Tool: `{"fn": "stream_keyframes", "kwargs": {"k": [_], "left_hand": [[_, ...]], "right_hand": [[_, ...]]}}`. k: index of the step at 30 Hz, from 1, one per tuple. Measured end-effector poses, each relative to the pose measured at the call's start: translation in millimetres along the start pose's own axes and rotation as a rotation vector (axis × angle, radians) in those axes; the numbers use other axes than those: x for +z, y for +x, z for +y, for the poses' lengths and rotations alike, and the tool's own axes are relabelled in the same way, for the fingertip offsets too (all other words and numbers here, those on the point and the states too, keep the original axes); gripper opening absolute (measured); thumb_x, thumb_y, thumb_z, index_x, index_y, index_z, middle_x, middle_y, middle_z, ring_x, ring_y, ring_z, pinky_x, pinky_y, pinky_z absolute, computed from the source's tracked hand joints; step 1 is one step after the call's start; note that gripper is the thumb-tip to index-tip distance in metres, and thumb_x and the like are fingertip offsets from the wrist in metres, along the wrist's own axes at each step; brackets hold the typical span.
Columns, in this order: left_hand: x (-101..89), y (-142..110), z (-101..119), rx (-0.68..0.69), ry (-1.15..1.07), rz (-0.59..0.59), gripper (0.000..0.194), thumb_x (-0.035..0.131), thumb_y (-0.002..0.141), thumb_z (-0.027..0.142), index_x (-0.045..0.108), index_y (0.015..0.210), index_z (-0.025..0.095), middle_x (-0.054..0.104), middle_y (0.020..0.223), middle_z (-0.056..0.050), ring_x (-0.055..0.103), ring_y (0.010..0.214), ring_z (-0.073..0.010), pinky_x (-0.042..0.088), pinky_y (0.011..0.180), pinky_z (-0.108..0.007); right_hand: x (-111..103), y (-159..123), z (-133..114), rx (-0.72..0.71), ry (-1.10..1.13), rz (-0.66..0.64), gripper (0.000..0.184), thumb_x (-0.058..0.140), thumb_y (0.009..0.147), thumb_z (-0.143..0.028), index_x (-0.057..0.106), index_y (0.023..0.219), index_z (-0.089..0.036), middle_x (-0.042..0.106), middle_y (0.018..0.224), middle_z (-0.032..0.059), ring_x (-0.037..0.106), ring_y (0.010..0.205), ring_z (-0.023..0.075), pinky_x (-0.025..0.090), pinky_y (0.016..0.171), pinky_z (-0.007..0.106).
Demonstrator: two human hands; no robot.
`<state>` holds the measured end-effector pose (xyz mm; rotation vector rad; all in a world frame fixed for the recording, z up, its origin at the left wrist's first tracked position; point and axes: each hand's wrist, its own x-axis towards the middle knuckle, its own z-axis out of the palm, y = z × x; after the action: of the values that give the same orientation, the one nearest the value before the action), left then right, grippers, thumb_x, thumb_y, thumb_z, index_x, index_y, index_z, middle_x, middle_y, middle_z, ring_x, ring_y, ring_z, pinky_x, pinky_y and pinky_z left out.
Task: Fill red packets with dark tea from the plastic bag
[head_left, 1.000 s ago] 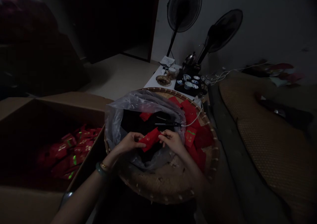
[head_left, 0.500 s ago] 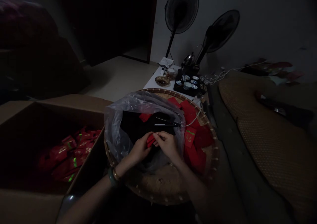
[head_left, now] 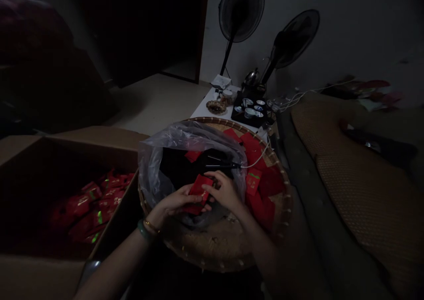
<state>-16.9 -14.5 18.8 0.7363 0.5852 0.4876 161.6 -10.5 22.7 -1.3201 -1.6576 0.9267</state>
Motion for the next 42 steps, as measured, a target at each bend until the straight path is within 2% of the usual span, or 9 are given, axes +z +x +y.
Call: {"fn": "stream_keyframes", "kwargs": {"k": [5,9,13,18,22,29,33,36,42], "left_hand": [[-6.2,6.3,-6.1,0.028,0.146,0.095,0.043,0.078,0.057,0.023,0.056,0.091,0.01,0.066,0.077,-0.006,0.064,0.067,-0.016,0.049,0.062,-0.023],[-13.3,6.7,-8.5,-0.005,0.222,0.126,0.043,0.078,0.056,0.03,0.057,0.087,0.009,0.066,0.072,-0.006,0.064,0.064,-0.0163,0.049,0.061,-0.025],[-15.9,10.8,-11.9,-0.016,0.294,0.153,0.044,0.076,0.058,0.036,0.056,0.086,0.009,0.066,0.069,-0.007,0.063,0.06,-0.0145,0.048,0.059,-0.024],[-17.0,12.4,-12.6,-0.025,0.366,0.139,0.041,0.073,0.061,0.037,0.056,0.085,0.009,0.066,0.066,-0.005,0.058,0.054,-0.0113,0.044,0.055,-0.022],[-15.4,11.1,-5.8,0.049,0.378,0.137,0.039,0.076,0.058,0.034,0.061,0.084,0.009,0.064,0.07,-0.003,0.055,0.059,-0.0096,0.042,0.059,-0.02],[-12.3,23.1,-3.8,0.155,0.305,0.408,0.045,0.067,0.061,0.052,0.064,0.073,0.009,0.058,0.058,0.001,0.047,0.051,-0.0079,0.034,0.051,-0.019],[-18.0,24.9,-3.7,0.175,0.292,0.542,0.048,0.067,0.061,0.052,0.066,0.082,0.009,0.063,0.065,-0.003,0.053,0.057,-0.0113,0.038,0.054,-0.021],[-18.1,24.2,-2.8,0.177,0.333,0.487,0.053,0.073,0.056,0.044,0.064,0.096,0.011,0.066,0.076,-0.004,0.057,0.064,-0.0128,0.041,0.058,-0.021],[-11.7,25.1,-4.3,0.062,0.409,0.378,0.042,0.078,0.048,0.041,0.064,0.071,0.009,0.06,0.059,0.0,0.05,0.05,-0.0092,0.037,0.05,-0.02]], "right_hand": [[4.2,7.8,1.4,0.134,0.095,0.089,0.018,0.061,0.072,-0.033,0.064,0.073,-0.016,0.063,0.069,0.0018,0.057,0.062,0.0132,0.043,0.058,0.023],[2.5,11.8,16.8,0.09,0.115,0.136,0.022,0.058,0.074,-0.037,0.063,0.077,-0.016,0.061,0.07,0.002,0.055,0.063,0.0128,0.042,0.059,0.022],[6.4,16.7,22.7,0.103,0.059,0.116,0.036,0.058,0.075,-0.044,0.06,0.097,-0.017,0.058,0.069,0.0,0.053,0.063,0.0112,0.041,0.059,0.021],[12.8,22.2,17.4,0.057,-0.093,0.063,0.035,0.059,0.074,-0.047,0.058,0.058,-0.015,0.048,0.051,-0.0027,0.041,0.049,0.0083,0.03,0.049,0.021],[16.0,22.7,16.7,-0.047,-0.171,0.134,0.035,0.06,0.074,-0.045,0.055,0.054,-0.016,0.045,0.05,-0.0034,0.039,0.049,0.008,0.028,0.05,0.022],[15.6,22.5,18.6,-0.065,-0.237,0.115,0.034,0.057,0.077,-0.045,0.058,0.058,-0.017,0.05,0.052,-0.0026,0.041,0.049,0.0082,0.029,0.05,0.021],[9.4,23.6,23.0,-0.022,-0.256,0.154,0.038,0.055,0.077,-0.049,0.057,0.057,-0.017,0.045,0.047,-0.0034,0.037,0.046,0.0077,0.025,0.047,0.022],[10.6,24.3,25.1,-0.031,-0.275,0.146,0.038,0.054,0.077,-0.05,0.057,0.057,-0.017,0.044,0.047,-0.0036,0.036,0.045,0.0074,0.024,0.046,0.022],[17.8,27.4,22.4,-0.047,-0.232,0.117,0.038,0.055,0.077,-0.047,0.055,0.055,-0.017,0.044,0.048,-0.004,0.035,0.045,0.007,0.025,0.047,0.022]]}}
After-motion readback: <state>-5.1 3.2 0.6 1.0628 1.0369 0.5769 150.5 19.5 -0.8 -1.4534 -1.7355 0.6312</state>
